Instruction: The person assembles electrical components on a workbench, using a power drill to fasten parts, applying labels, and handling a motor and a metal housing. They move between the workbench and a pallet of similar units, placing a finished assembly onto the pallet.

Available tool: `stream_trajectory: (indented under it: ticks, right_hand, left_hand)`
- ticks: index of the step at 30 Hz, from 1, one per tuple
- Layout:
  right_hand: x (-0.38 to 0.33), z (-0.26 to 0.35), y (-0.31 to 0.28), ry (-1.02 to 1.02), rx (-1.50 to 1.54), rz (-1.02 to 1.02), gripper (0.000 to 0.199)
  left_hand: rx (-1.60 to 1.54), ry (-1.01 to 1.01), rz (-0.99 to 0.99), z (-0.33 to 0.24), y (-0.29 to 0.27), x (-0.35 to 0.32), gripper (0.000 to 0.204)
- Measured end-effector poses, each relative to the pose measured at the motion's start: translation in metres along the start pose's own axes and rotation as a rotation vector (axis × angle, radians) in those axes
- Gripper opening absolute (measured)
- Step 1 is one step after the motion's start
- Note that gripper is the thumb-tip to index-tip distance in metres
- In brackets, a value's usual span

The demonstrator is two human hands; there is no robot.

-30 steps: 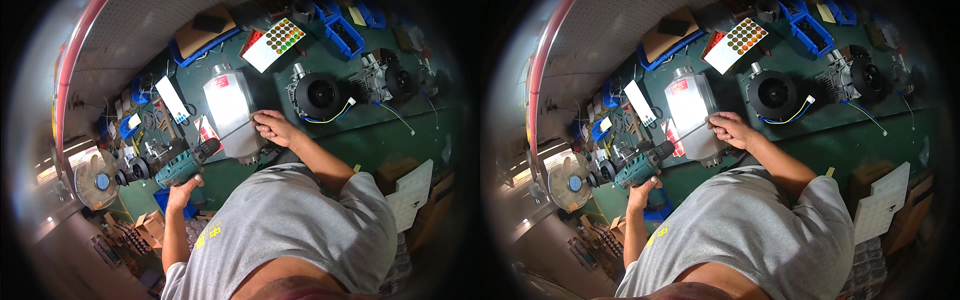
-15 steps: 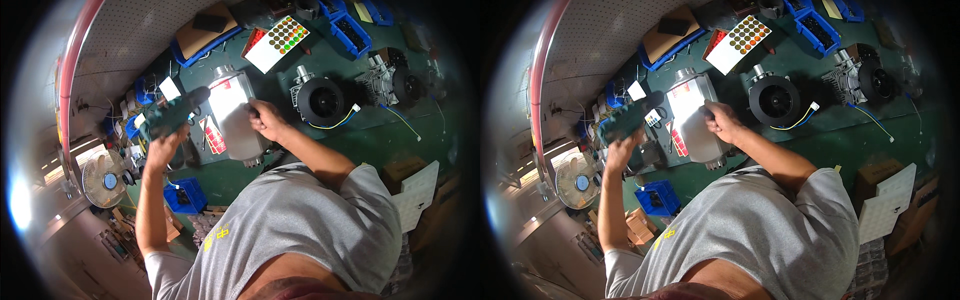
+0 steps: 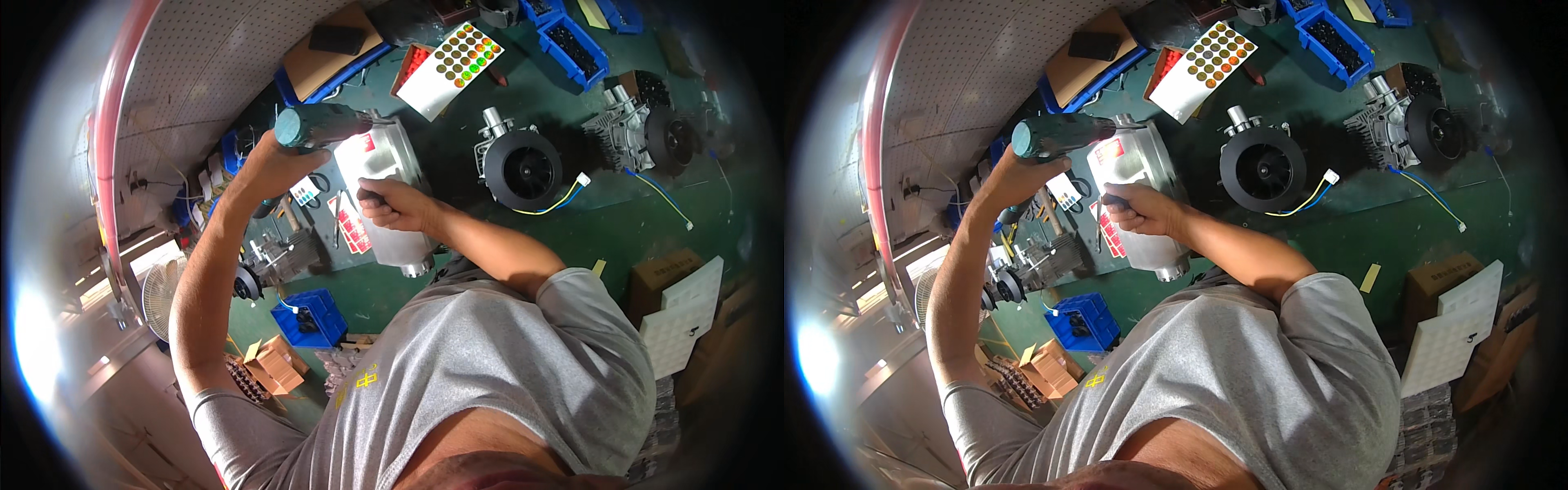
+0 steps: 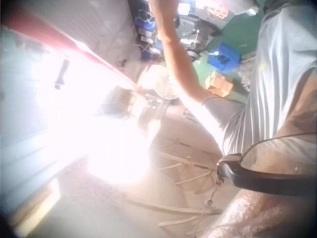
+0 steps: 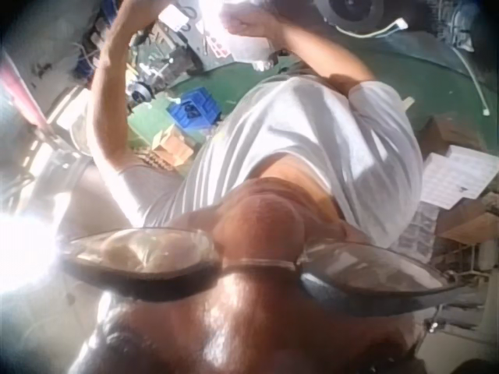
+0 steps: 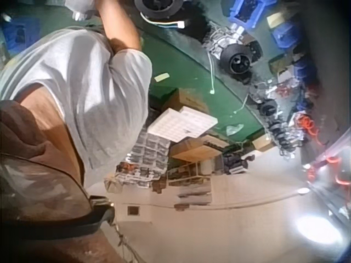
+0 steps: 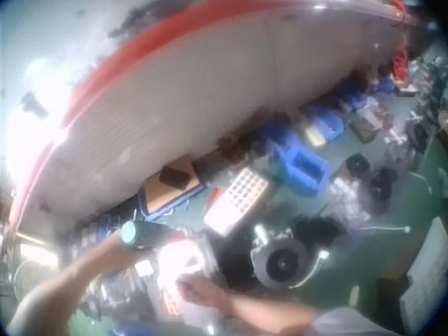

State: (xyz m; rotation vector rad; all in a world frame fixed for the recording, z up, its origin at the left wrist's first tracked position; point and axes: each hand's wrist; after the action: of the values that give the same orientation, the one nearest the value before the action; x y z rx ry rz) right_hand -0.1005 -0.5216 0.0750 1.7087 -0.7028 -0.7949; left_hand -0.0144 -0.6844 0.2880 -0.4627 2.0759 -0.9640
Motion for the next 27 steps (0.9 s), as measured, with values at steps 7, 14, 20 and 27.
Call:
stream_trajectory:
  ticks: [7,14,20,27]
  right_hand:
    - [0.001,0.003,-0.006,0.053,-0.096,0.021,0.033]
    - [0.003,0.002,-0.014,0.073,-0.100,0.055,0.031]
    - [-0.001,0.000,-0.003,0.032,-0.195,-0.020,0.027]
    - [-0.048,-0.003,0.018,-0.003,-0.682,-0.186,0.029]
  left_hand:
    - [0.089,-0.021,0.018,-0.009,-0.002,0.008,0.035]
    - [0.029,-0.016,-0.023,-0.009,0.003,0.007,0.032]
    - [-0.048,0.009,-0.085,-0.019,0.009,0.005,0.021]
    - [-0.128,-0.229,-0.044,-0.038,-0.002,0.001,0.019]
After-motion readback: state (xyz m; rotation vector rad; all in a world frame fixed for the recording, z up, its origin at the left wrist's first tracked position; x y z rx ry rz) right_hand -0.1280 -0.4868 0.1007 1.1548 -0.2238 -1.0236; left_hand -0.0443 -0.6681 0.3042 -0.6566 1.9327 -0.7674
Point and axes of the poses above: each hand's wrist, its own x-axis towards the middle knuckle, its own y-axis out of the palm, z = x × y, and after that the axes turned 5 degrees about x, right-handed
